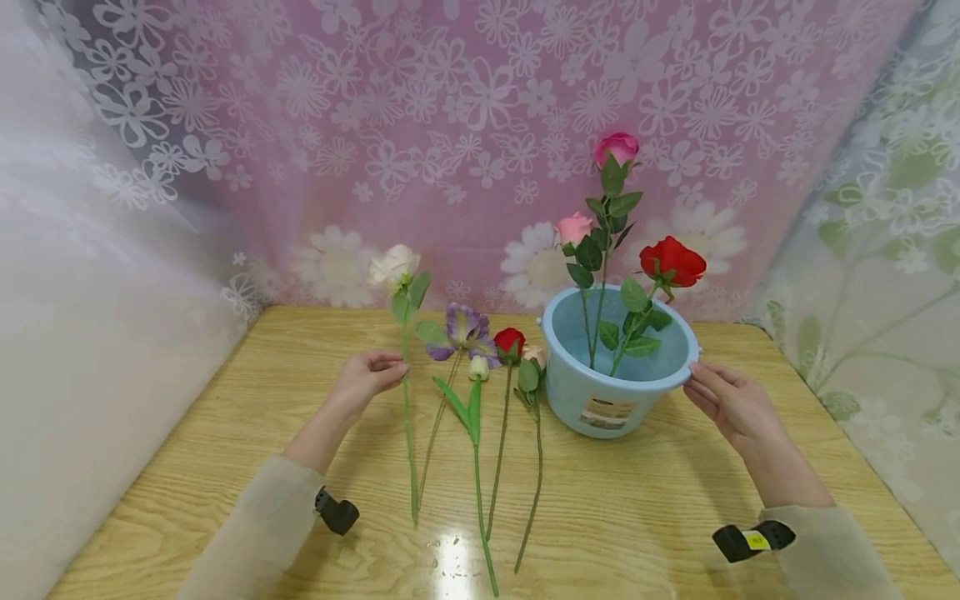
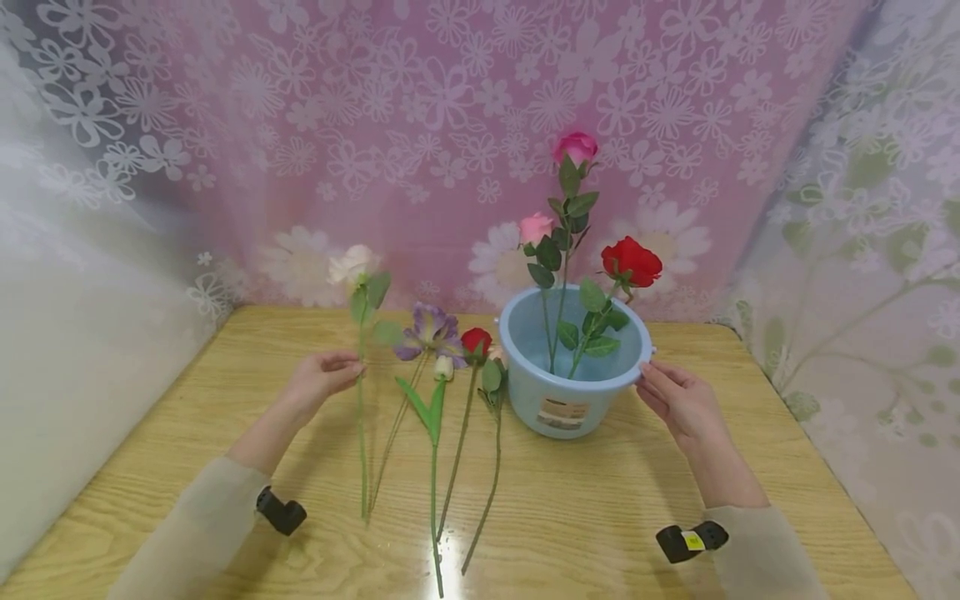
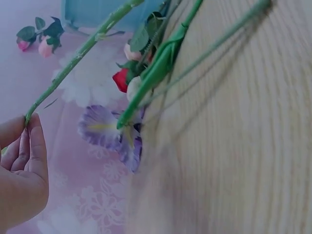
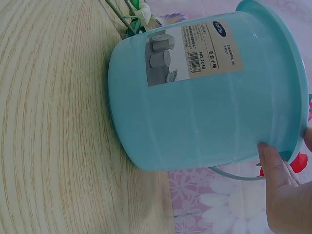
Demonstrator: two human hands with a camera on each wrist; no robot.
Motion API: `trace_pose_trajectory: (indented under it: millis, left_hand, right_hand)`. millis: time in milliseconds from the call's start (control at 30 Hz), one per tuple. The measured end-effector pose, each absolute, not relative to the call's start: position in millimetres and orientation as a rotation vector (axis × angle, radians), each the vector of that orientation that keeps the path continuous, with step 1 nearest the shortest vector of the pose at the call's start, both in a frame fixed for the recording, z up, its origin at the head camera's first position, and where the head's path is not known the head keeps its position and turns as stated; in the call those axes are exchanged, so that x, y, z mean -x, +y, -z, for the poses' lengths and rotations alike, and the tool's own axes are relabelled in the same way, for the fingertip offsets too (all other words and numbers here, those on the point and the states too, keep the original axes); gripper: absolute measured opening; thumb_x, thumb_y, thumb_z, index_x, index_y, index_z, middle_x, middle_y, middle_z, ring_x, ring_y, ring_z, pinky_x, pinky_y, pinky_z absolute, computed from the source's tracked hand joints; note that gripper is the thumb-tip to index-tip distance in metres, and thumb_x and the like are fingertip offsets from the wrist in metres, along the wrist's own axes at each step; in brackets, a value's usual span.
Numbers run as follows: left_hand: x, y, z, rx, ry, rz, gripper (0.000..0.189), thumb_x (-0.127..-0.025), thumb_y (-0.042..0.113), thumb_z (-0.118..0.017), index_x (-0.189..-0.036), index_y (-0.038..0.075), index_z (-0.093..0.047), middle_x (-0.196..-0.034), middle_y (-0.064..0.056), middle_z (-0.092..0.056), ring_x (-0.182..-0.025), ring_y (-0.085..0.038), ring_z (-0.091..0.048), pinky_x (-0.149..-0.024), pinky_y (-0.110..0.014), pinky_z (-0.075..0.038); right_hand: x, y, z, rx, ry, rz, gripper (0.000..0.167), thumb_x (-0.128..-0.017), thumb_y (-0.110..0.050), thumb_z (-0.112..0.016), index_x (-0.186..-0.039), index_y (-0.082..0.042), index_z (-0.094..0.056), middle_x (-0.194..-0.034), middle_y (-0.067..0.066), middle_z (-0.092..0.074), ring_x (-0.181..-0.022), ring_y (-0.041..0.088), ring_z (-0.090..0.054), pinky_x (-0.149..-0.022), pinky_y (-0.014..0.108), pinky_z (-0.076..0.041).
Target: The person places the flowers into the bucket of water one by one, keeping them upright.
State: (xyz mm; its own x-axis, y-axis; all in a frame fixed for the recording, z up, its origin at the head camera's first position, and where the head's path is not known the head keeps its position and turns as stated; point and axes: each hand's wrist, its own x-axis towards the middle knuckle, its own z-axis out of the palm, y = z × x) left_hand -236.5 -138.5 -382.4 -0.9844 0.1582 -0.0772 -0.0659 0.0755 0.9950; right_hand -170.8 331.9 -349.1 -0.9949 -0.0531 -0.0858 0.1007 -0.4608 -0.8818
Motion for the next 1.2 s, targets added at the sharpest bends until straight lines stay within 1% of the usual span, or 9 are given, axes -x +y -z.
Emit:
trace_pose_trajectory:
  millis: [300,433,500,567,700,767,833,1000,1200]
  left_hand:
    - [238,-118,363,-0.142,2.135,-2.117,0.036,-0.085,0.003,-0.058,-0.117,-0.01,-0.048,-0.098,-0.01,-0.053,-0.099,-0.029,-0.053,-0.082,-0.029,-0.046]
    - [240,-107,357,-0.155,2.12,-2.148,0.034,-0.084,0.001,-0.059,-0.115,-0.01,-0.05,-0.093,-0.006,-0.054,-0.087,-0.018,-0.057,-0.083,-0.031,-0.046]
    - [241,-102,355,-0.157,2.107,-2.167,0.033,-0.084,0.0,-0.059,-0.114,-0.009,-0.051,-0.091,-0.006,-0.055,-0.083,-0.015,-0.058,-0.084,-0.033,-0.045]
    - [243,-97,353,-0.167,2.104,-2.171,0.032,-0.084,0.001,-0.059,-0.113,-0.009,-0.052,-0.09,-0.006,-0.055,-0.084,-0.017,-0.058,-0.085,-0.035,-0.045]
    - [246,-87,349,-0.191,2.074,-2.194,0.031,-0.084,0.001,-0.059,-0.113,-0.009,-0.053,-0.09,-0.006,-0.056,-0.095,-0.031,-0.055,-0.085,-0.037,-0.044]
    - [246,-82,346,-0.208,2.07,-2.199,0.032,-0.084,0.002,-0.059,-0.113,-0.009,-0.053,-0.089,-0.006,-0.056,-0.097,-0.032,-0.053,-0.085,-0.037,-0.044]
    - [247,-78,342,-0.219,2.063,-2.207,0.032,-0.084,0.003,-0.06,-0.113,-0.008,-0.053,-0.089,-0.004,-0.057,-0.095,-0.03,-0.054,-0.086,-0.037,-0.044]
    - [250,-65,330,-0.257,2.043,-2.244,0.032,-0.083,0.005,-0.061,-0.112,-0.007,-0.055,-0.086,-0.001,-0.058,-0.084,-0.017,-0.057,-0.087,-0.039,-0.043]
    - [251,-48,312,-0.316,1.993,-2.304,0.031,-0.082,0.003,-0.062,-0.111,-0.006,-0.056,-0.085,-0.001,-0.059,-0.082,-0.016,-0.058,-0.088,-0.04,-0.042]
  right_hand:
    - [171,332,350,-0.06,1.583,2.607,0.013,-0.085,-0.003,-0.056,-0.085,-0.007,-0.069,-0.087,0.003,-0.065,-0.082,0.013,-0.063,-0.073,0.023,-0.049]
    - [170,332,350,-0.056,1.583,2.607,0.014,-0.086,-0.003,-0.055,-0.085,-0.007,-0.069,-0.087,0.003,-0.065,-0.082,0.013,-0.063,-0.073,0.023,-0.049]
    - [170,332,349,-0.055,1.582,2.608,0.015,-0.086,-0.002,-0.054,-0.085,-0.007,-0.069,-0.087,0.003,-0.065,-0.081,0.013,-0.063,-0.073,0.023,-0.049]
    - [170,332,349,-0.057,1.58,2.611,0.016,-0.087,-0.002,-0.054,-0.085,-0.007,-0.069,-0.087,0.003,-0.065,-0.081,0.013,-0.063,-0.073,0.023,-0.049]
    - [170,332,348,-0.068,1.583,2.61,0.016,-0.087,-0.002,-0.054,-0.084,-0.007,-0.069,-0.087,0.003,-0.065,-0.081,0.013,-0.063,-0.073,0.023,-0.049]
    - [169,332,348,-0.071,1.582,2.609,0.016,-0.087,-0.002,-0.054,-0.084,-0.007,-0.069,-0.087,0.003,-0.065,-0.081,0.013,-0.063,-0.073,0.023,-0.049]
    - [169,332,348,-0.072,1.577,2.61,0.016,-0.087,-0.002,-0.054,-0.085,-0.007,-0.069,-0.087,0.003,-0.065,-0.081,0.013,-0.063,-0.073,0.023,-0.049]
    - [170,332,349,-0.08,1.562,2.617,0.016,-0.087,-0.002,-0.053,-0.085,-0.007,-0.068,-0.087,0.004,-0.065,-0.081,0.013,-0.063,-0.073,0.023,-0.049]
    - [170,333,349,-0.051,1.57,2.609,0.017,-0.087,-0.002,-0.052,-0.085,-0.006,-0.068,-0.089,0.004,-0.065,-0.082,0.013,-0.063,-0.074,0.024,-0.049]
